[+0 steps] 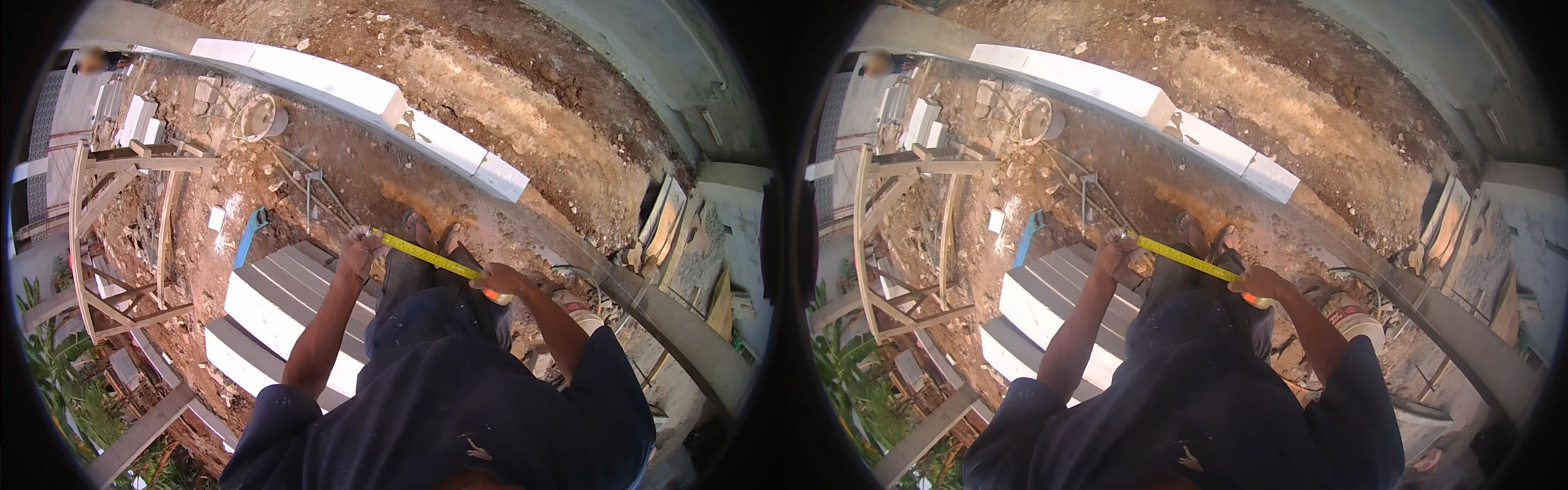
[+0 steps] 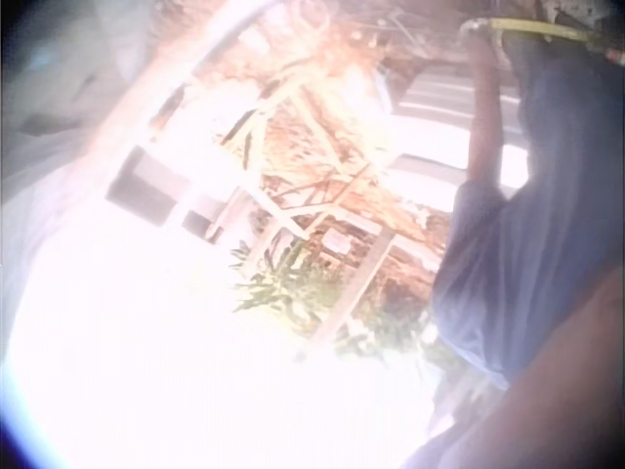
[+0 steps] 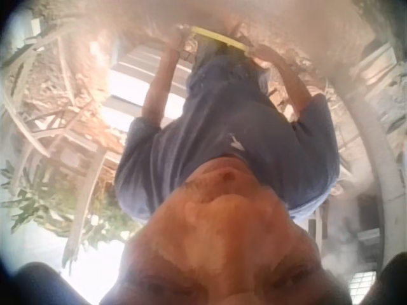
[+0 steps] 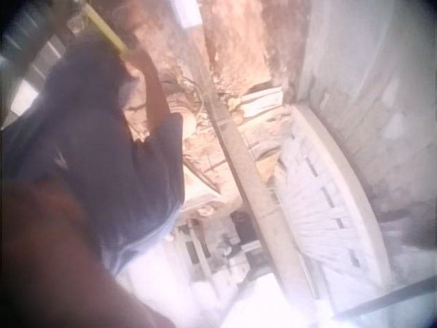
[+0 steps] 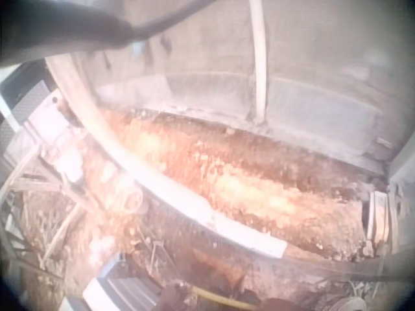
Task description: The person applies mortar to white rectangular tiles using a trowel, places them along a curved wall, measures gaps with a tape measure, cuts tiles with a hand saw, and taps them into place with a hammer.
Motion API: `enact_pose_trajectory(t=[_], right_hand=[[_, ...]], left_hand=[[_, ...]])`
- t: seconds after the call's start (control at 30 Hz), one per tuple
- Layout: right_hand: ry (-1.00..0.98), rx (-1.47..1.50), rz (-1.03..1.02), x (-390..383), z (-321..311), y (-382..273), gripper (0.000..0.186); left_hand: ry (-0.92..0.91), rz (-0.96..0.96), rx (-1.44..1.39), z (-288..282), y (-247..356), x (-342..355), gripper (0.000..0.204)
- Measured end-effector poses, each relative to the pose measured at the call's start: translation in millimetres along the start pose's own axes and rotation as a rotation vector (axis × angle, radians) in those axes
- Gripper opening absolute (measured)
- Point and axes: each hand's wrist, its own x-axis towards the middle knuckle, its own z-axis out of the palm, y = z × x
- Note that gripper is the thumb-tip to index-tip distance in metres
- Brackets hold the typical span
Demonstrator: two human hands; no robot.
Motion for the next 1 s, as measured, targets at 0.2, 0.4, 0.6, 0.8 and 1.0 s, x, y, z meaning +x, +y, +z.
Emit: enact_pose_trajectory(t=[0.2, 0.4, 0.6, 0.8, 1.0], right_hand=[[0.314, 0.184, 0.195, -94.3, 59.2, 147.9, 0.040], [0.515, 0.077, 0.426, -147.7, 87.6, 262.2, 0.033], [0.652, 0.097, 0.269, -64.9, 63.1, 248.7, 0.029], [0.754, -0.002, 0.388, -11.4, 55.0, 267.6, 0.029], [0.859, 0.005, 0.480, 9.3, 49.0, 277.7, 0.031]], left_hand=[[0.173, -0.050, 0.095, 14.5, -6.1, 132.0, 0.023], [0.378, -0.023, 0.074, 30.7, -37.5, 302.3, 0.020], [0.228, 0.141, 0.014, 33.2, -27.8, 373.4, 0.012], [0.290, 0.136, 0.183, 21.4, -12.6, 405.8, 0.017], [0.193, 0.070, 0.234, -4.3, -14.6, 433.4, 0.025]])
